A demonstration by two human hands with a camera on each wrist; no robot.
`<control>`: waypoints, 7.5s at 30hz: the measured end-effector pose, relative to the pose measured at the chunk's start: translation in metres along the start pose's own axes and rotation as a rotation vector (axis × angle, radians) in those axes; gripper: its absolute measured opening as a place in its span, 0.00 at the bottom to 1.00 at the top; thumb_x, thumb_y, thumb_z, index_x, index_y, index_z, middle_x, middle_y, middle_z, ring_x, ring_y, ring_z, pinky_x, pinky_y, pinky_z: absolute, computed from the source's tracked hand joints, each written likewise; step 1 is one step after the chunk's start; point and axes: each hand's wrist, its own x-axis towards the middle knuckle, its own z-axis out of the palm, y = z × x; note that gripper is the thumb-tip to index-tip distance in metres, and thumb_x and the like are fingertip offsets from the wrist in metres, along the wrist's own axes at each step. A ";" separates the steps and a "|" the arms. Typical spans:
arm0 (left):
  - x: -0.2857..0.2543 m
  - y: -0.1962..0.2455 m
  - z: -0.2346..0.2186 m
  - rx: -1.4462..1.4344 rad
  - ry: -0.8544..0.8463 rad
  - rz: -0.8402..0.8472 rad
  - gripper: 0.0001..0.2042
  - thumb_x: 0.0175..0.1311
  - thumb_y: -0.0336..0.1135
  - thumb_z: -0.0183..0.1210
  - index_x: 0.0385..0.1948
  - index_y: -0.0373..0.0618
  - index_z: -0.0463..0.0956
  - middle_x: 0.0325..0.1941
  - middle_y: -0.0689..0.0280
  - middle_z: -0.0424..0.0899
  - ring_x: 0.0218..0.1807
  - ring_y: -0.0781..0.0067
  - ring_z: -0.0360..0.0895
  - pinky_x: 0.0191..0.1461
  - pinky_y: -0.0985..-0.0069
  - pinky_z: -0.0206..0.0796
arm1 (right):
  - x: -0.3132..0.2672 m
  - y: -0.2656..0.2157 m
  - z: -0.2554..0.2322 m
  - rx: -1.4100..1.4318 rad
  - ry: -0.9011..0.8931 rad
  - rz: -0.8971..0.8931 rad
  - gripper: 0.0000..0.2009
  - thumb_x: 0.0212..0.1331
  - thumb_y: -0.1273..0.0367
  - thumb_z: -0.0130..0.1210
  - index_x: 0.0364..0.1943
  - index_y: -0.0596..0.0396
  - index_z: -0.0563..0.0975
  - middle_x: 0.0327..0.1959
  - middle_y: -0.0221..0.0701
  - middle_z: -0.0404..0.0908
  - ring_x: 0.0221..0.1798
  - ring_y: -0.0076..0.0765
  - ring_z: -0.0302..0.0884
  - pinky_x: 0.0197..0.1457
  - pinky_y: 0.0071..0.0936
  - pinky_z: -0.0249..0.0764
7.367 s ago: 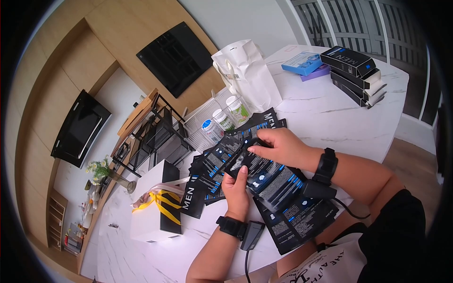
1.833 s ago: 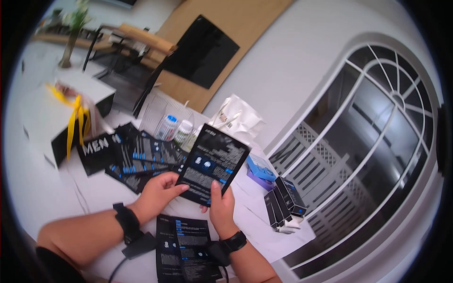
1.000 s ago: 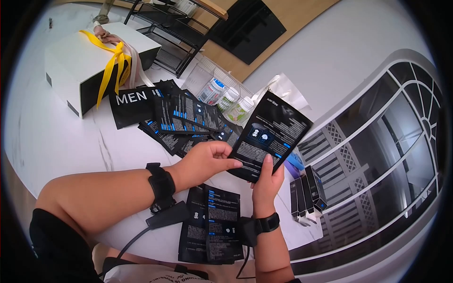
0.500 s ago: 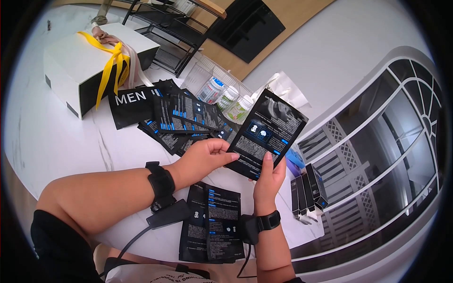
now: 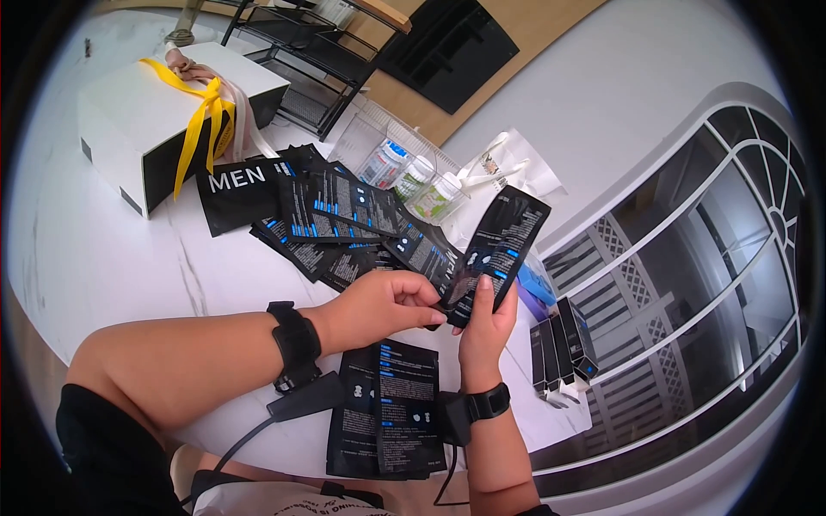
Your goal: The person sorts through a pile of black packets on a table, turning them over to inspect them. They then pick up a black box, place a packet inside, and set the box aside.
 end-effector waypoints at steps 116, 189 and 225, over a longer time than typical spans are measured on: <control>0.006 -0.006 -0.009 0.036 0.242 0.015 0.10 0.60 0.30 0.53 0.43 0.40 0.72 0.42 0.67 0.78 0.42 0.82 0.73 0.50 0.82 0.63 | -0.005 0.000 -0.003 0.037 -0.178 -0.212 0.11 0.59 0.66 0.49 0.37 0.61 0.71 0.26 0.39 0.75 0.26 0.35 0.72 0.31 0.27 0.67; 0.007 -0.006 -0.004 0.067 0.328 -0.110 0.06 0.60 0.33 0.55 0.36 0.44 0.73 0.30 0.74 0.77 0.29 0.90 0.70 0.34 0.89 0.64 | -0.006 -0.002 -0.009 -0.013 -0.232 0.009 0.15 0.56 0.60 0.53 0.37 0.58 0.73 0.16 0.27 0.73 0.12 0.22 0.68 0.16 0.20 0.66; 0.005 -0.005 -0.003 0.064 0.260 -0.107 0.04 0.57 0.31 0.57 0.29 0.44 0.72 0.26 0.73 0.76 0.29 0.87 0.71 0.37 0.87 0.64 | 0.009 0.018 -0.013 0.191 -0.012 -0.076 0.15 0.59 0.61 0.50 0.42 0.58 0.71 0.31 0.27 0.75 0.33 0.17 0.70 0.36 0.17 0.67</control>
